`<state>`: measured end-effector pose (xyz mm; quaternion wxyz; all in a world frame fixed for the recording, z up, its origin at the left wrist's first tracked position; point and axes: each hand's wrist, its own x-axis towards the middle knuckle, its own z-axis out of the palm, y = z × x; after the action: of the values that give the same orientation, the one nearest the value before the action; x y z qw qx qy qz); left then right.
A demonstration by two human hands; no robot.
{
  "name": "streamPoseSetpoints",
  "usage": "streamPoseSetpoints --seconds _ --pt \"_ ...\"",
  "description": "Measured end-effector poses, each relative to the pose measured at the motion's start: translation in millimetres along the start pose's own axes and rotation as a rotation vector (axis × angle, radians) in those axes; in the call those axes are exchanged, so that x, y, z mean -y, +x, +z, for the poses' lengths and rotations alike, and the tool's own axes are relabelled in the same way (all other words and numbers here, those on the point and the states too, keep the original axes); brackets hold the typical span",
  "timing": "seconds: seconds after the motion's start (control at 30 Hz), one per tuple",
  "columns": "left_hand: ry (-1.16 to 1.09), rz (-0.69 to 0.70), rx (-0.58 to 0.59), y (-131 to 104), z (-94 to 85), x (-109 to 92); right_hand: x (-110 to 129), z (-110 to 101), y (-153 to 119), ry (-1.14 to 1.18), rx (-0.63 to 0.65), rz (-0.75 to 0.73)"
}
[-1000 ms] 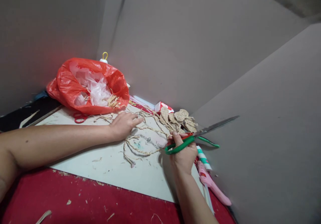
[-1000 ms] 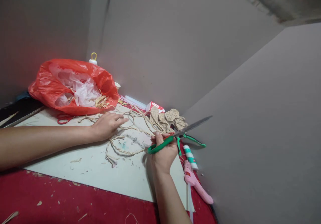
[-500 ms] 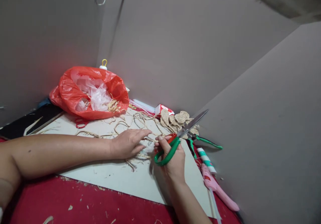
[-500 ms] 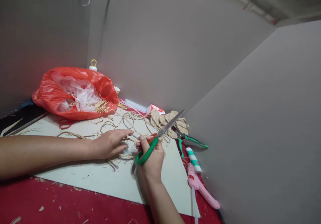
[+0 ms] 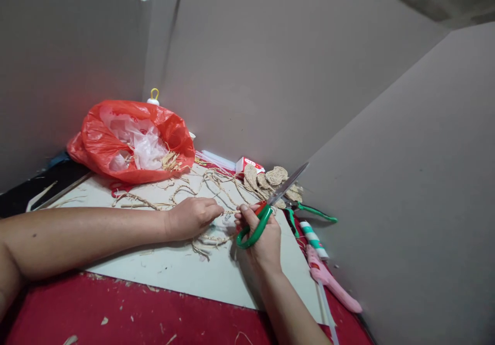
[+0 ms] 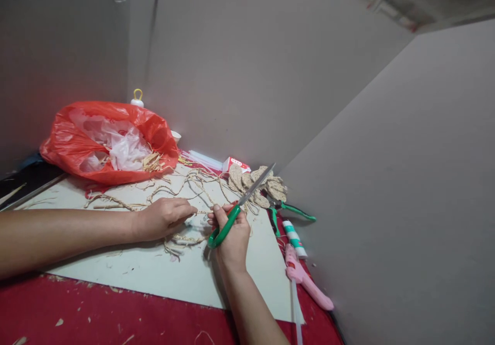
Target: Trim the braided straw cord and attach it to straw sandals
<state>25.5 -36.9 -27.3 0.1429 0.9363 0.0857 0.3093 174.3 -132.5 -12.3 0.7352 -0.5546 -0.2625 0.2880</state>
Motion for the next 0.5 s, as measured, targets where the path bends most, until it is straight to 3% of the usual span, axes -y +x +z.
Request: streamPoseSetpoints --seconds 0.17,0.4,0.5 --pt "-0.263 -0.12 0.055 3 1.4 -1 5 2 -1 0.035 0.01 0.005" --pt "-1.149 -0.535 0.341 11 -6.0 -11 -4 -8 12 -0.125 0.029 -0.101" --pt "-1.335 -0.611 0.308 13 -7.8 -10 -8 -12 17 -0.308 0.037 -0.174"
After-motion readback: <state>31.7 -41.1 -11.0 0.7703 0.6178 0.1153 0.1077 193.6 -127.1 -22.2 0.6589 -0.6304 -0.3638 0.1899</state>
